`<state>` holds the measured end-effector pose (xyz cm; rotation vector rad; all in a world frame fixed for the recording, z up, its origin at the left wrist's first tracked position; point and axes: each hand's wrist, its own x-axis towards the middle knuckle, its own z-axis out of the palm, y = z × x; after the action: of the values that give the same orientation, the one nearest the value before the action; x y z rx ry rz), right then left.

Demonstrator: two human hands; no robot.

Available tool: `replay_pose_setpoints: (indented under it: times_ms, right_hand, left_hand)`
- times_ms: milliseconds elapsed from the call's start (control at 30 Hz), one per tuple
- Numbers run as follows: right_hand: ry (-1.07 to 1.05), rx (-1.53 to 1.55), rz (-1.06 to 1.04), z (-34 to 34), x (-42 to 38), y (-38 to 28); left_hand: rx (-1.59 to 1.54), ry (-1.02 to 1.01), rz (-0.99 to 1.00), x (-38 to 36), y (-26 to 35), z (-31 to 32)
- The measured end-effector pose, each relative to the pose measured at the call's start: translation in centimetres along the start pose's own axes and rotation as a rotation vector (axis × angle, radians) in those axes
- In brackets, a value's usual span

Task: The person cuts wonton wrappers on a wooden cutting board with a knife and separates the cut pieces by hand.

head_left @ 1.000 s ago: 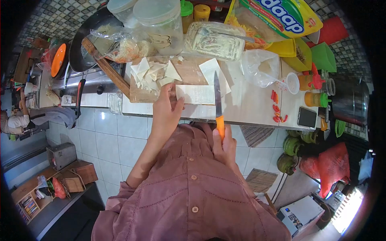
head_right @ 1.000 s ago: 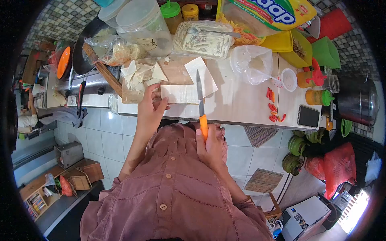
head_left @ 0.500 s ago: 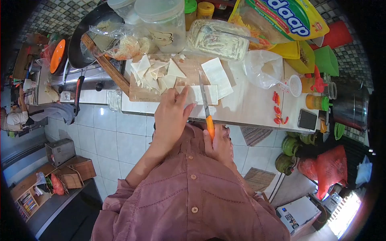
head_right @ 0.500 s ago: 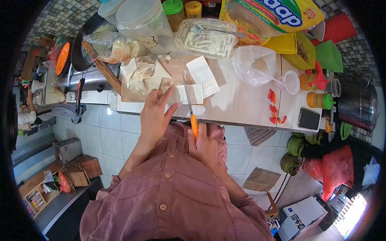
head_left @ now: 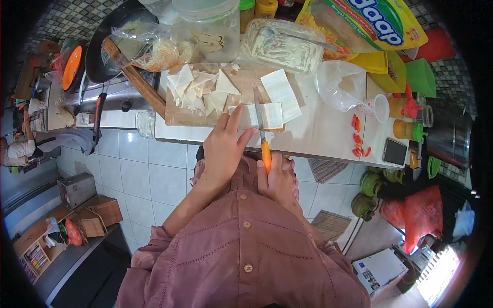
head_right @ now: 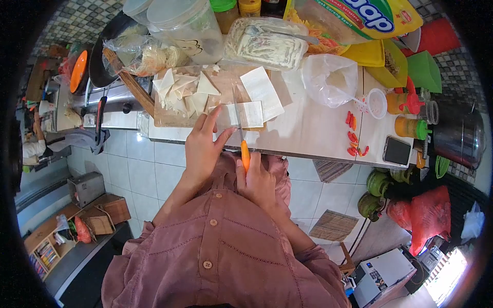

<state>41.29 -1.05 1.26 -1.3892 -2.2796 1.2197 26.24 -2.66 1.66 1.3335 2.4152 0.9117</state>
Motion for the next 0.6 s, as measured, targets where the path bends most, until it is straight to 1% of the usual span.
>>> replay_pose_setpoints:
  times_ms: [100, 233, 300, 333, 400, 433, 500, 533, 600]
  right_hand:
    - [-0.033, 0.014, 0.041, 0.1, 0.0, -0.1]
    - [-0.055, -0.018, 0.063, 0.2, 0.1, -0.6]
    - [-0.092, -0.071, 0.080, 0.4, 0.1, -0.7]
    - [-0.092, -0.070, 0.083, 0.4, 0.2, -0.7]
    - [-0.103, -0.066, 0.093, 0.4, 0.2, -1.0]
    - [-0.105, -0.064, 0.094, 0.6, 0.1, -1.0]
    - [-0.063, -0.064, 0.073, 0.8, 0.1, -1.0]
    - [-0.064, -0.064, 0.074, 0.8, 0.1, -1.0]
    - [-0.062, -0.054, 0.095, 1.0, 0.0, -1.1]
  left_hand:
    - [-0.018, -0.025, 0.047, 0.1, -0.4, -0.5]
    - [-0.029, -0.028, 0.054, -0.3, -0.7, -1.6]
    - [-0.126, -0.075, -0.029, -0.5, -0.7, -2.3]
    - [-0.126, -0.077, -0.028, -0.5, -0.6, -2.4]
    - [-0.097, 0.013, 0.052, -0.3, -0.7, -2.6]
    - [-0.095, 0.012, 0.050, -0.2, -0.7, -2.5]
    - [-0.050, 0.100, 0.260, 0.4, -0.5, -1.7]
    - [-0.050, 0.098, 0.259, 0.7, -0.5, -1.2]
    - [0.031, 0.117, 0.382, 1.0, -0.6, 0.1]
